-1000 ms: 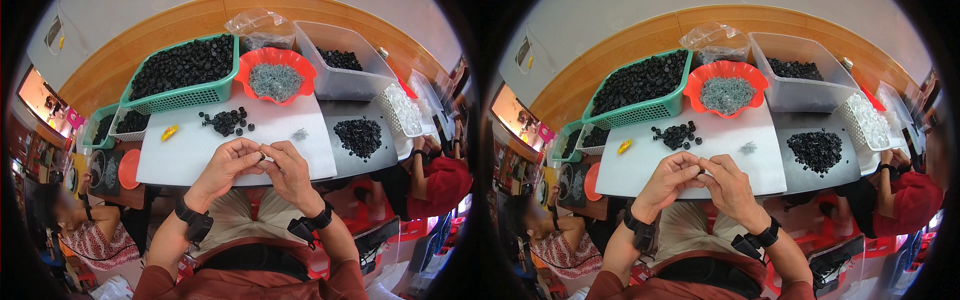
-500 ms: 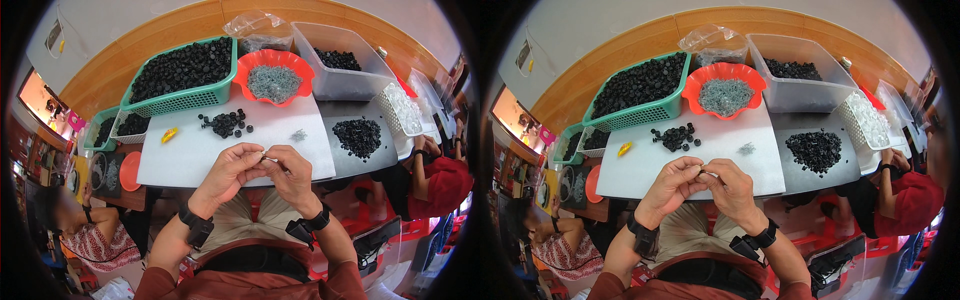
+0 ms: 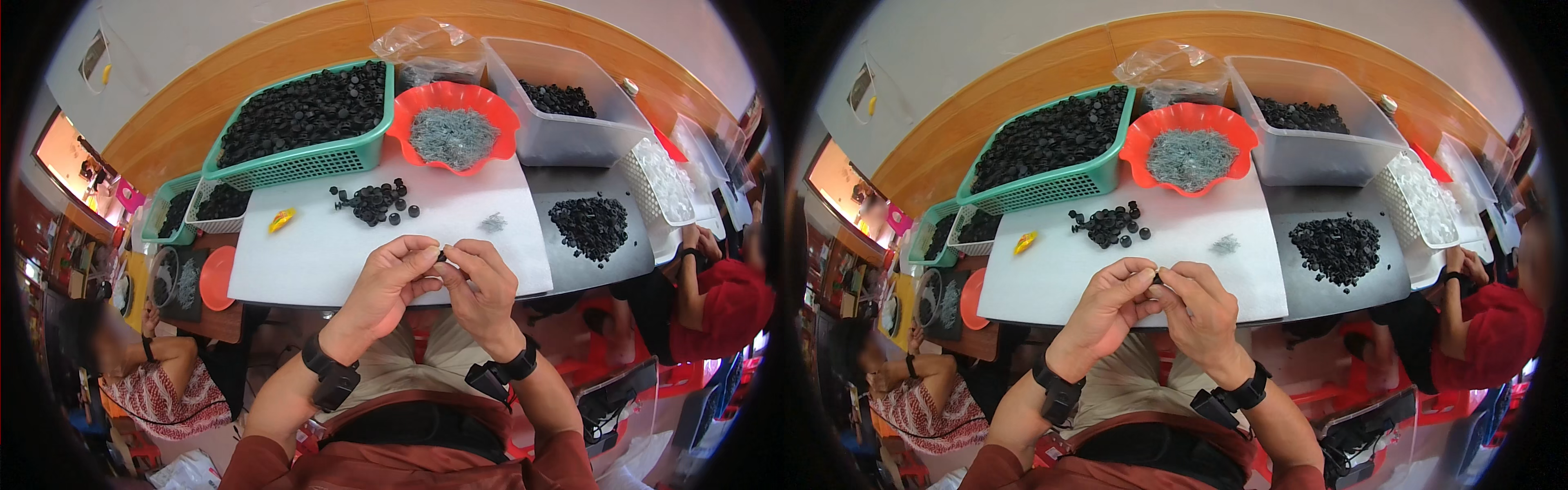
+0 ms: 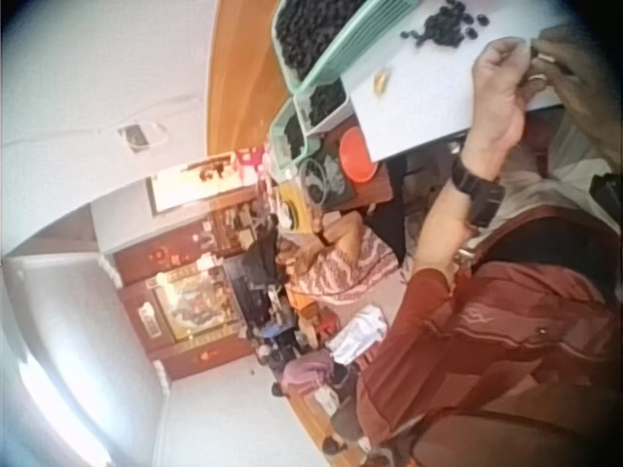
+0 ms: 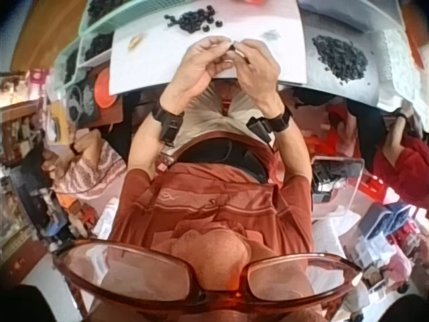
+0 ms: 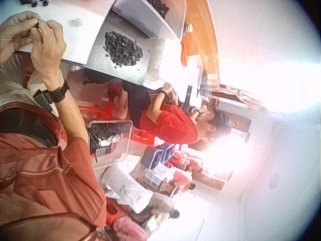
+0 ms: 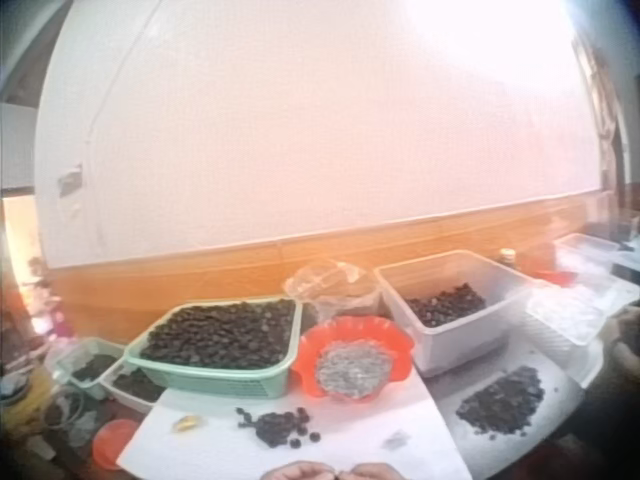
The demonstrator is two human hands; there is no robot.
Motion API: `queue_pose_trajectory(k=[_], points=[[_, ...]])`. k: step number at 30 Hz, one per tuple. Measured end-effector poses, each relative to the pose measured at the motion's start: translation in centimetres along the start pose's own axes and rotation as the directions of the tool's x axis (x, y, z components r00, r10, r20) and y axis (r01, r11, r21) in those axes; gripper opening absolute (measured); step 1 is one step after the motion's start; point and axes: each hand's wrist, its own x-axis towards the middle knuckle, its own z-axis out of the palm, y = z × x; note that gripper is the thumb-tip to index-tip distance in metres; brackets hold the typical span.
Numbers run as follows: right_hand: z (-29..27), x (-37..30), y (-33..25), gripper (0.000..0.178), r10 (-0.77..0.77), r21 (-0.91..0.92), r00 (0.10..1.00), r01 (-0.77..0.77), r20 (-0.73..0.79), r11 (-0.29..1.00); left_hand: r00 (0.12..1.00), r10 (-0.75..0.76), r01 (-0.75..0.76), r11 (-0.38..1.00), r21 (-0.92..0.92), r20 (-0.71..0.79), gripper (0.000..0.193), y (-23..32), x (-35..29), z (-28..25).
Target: Assembling small black plastic components with grey rings at a manufacturing workstation.
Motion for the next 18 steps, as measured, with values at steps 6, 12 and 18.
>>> queue_pose_trajectory(k=[6, 12, 18], points=[[0.4, -0.4, -0.1, 0.026, -0.087, -0.128, 0.995, 0.08, -0.053, 0.989, 0.999, 0.02, -0.019, 0.999, 0.037, -0.033, 0.02, -0.1, -0.3, 0.5], [0.5, -0.8, 0.2, 0.022, 0.028, -0.08, 0.997, -0.033, -0.067, 0.996, 0.936, 0.334, -0.222, 0.808, 0.546, -0.113, 0.028, 0.0, -0.2, 0.0], [0.3, -0.8, 0.1, 0.018, 0.168, 0.056, 0.984, -0.164, -0.064, 0.985, 0.654, 0.701, -0.167, -0.235, 0.958, 0.286, 0.023, 1.5, 1.4, -2.8]])
